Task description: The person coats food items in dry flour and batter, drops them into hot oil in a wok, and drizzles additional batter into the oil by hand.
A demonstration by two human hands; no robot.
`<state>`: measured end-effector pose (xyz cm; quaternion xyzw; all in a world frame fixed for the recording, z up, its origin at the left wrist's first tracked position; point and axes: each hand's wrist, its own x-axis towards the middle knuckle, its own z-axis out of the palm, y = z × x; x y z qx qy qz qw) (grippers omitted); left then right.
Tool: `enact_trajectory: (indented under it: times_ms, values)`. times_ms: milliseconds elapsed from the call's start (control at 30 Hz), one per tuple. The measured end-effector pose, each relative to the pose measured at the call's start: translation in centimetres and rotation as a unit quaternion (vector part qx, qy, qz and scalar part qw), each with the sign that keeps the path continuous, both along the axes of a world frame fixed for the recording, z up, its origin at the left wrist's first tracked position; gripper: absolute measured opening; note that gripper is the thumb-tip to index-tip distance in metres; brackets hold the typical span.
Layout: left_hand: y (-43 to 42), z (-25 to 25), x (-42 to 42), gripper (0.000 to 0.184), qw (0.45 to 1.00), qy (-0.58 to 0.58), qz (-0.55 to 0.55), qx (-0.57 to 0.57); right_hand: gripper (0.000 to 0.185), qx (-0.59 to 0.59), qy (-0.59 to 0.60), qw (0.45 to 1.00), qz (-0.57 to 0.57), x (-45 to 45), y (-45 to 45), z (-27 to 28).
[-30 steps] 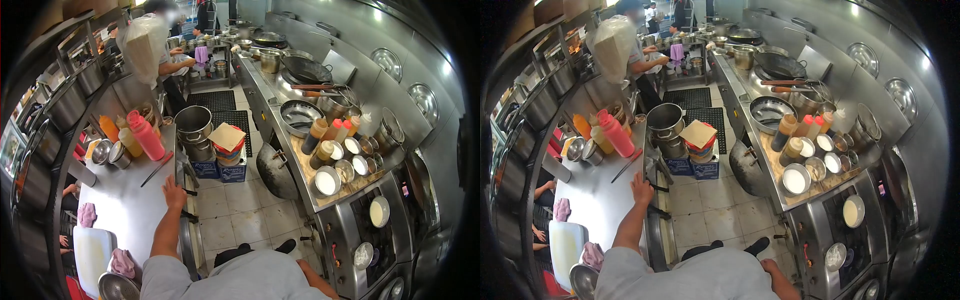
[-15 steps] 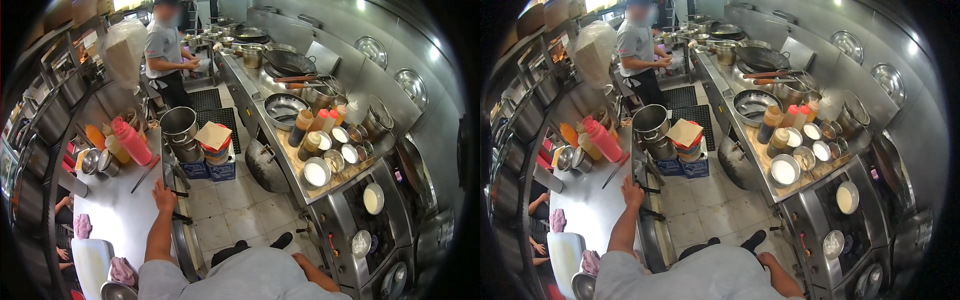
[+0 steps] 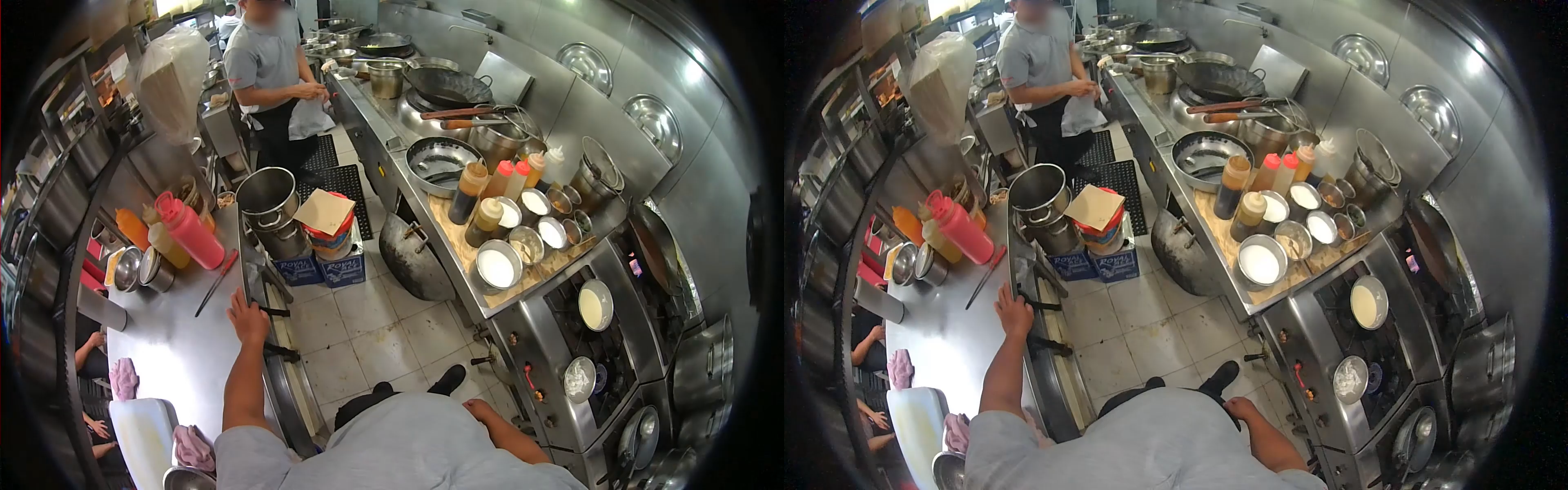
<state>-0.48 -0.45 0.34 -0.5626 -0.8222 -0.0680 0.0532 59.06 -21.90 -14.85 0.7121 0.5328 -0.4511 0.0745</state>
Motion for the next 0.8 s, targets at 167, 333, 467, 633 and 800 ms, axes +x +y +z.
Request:
enact_trajectory:
  times_ms: [167, 333, 467, 633, 800]
  values:
    - [0.1, -0.3, 0.0, 0.024, 1.000, 0.014, 0.003, 0.003, 0.041, 0.015, 0.006, 0.999, 0.038, 0.2, 0.2, -0.1]
    - [0.1, 0.5, 0.3, 0.024, 1.000, 0.011, -0.004, 0.001, 0.041, 0.025, 0.007, 0.999, 0.048, 0.3, 0.2, -0.4]
    - [0.0, 0.7, 0.5, 0.023, 1.000, 0.001, -0.005, 0.009, 0.040, 0.006, 0.003, 1.000, 0.020, 0.3, 0.1, -0.5]
    - [0.2, -0.1, 0.0, 0.020, 1.000, 0.014, 0.003, 0.002, 0.040, -0.025, 0.004, 0.999, -0.020, -0.1, 0.2, 0.2]
    - [0.2, -0.1, 0.0, 0.020, 1.000, 0.020, 0.001, 0.004, 0.041, -0.023, 0.006, 1.000, -0.017, 0.0, 0.2, 0.2]
